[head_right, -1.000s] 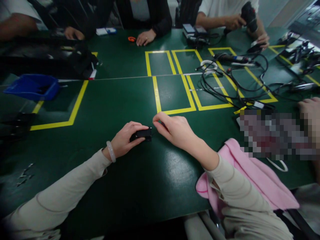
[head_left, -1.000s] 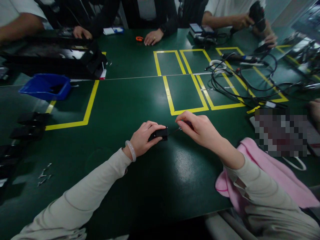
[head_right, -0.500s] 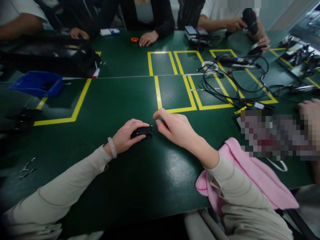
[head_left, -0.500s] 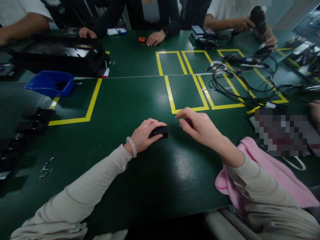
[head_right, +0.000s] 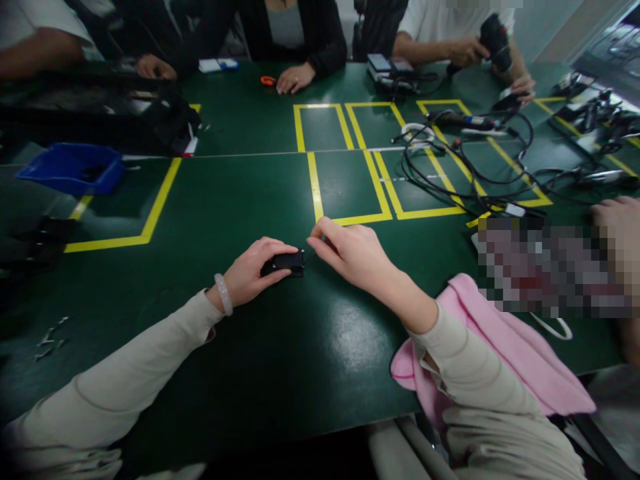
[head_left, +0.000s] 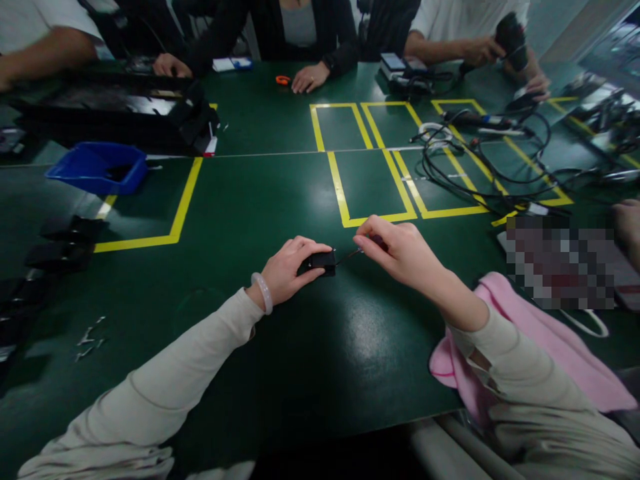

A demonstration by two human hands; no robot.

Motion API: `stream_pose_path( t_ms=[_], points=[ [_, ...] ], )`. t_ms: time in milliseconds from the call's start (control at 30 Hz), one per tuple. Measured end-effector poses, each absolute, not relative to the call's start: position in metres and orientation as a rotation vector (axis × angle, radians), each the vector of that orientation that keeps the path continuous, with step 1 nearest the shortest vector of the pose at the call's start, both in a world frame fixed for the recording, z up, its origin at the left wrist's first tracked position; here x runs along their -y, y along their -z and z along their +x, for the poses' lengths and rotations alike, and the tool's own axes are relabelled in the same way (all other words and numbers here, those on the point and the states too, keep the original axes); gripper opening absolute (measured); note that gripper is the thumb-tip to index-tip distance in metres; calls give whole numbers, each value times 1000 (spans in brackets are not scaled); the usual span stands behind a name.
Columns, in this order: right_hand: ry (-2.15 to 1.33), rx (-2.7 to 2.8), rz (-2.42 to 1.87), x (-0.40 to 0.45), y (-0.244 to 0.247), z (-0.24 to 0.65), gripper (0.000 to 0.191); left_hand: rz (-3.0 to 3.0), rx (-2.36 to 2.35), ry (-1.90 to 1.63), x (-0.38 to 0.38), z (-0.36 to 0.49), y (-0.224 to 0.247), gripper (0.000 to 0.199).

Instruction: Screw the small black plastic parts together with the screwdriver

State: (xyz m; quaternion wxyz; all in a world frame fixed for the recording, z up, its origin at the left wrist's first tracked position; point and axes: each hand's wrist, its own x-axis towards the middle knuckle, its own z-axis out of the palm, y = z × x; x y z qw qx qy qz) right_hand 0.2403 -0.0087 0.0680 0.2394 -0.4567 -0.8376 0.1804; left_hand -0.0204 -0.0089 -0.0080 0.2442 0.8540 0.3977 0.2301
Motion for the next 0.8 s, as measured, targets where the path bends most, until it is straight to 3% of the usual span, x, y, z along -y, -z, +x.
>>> stream_pose_path(
  t_ms=[800],
  points=[
    [-472,2355,-1236,13,-71,238,24,2412,-1126,-551,9,-21,12,43]
  ],
)
